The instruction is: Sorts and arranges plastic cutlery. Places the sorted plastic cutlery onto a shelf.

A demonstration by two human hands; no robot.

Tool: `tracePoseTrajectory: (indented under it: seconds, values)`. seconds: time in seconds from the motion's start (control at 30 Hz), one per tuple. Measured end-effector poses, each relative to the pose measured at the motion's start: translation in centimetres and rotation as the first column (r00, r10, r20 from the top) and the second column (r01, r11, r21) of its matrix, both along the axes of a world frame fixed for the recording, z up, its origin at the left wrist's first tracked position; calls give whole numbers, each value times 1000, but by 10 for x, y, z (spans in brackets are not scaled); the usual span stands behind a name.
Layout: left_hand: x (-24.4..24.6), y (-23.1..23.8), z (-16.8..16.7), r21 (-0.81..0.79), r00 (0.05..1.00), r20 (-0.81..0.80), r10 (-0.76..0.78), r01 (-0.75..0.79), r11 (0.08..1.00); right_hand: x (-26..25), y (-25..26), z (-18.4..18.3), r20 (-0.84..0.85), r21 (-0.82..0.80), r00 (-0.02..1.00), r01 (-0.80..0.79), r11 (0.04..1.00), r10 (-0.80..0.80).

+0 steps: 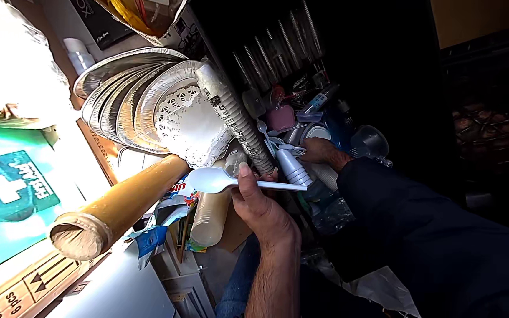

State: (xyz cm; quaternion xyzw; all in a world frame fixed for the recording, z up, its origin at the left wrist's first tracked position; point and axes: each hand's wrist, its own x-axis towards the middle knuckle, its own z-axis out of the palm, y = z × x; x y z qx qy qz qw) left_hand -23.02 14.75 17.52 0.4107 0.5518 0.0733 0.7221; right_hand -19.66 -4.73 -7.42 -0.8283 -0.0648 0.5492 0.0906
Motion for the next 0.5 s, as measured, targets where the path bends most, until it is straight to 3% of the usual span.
tracePoseTrajectory:
  seconds: [0.13,0.23,0.3,0.33,0.4,0.5]
  values:
    - [-2,1,-4,-6,1000,-2,-26,26,1000,4,-24,33,17,-11,999,41,999,-41]
    - [-4,-1,-5,-64,997,31,-69,71,995,1,-39,67,11,58,978,205,977,-206]
    - [-9,-3,-6,-157,986,107,-129,145,977,-7,-45,94,25,154,918,388,909,-396]
    - [-12,-4,-7,-230,973,170,-155,192,954,-12,-45,110,-6,225,850,515,827,-527]
    - [-19,-5,-9,-345,930,289,-228,323,881,-27,-39,147,-153,350,643,745,568,-750]
    - [-29,-9,-10,-395,837,390,-384,529,751,-56,-26,203,-342,428,408,869,247,-846]
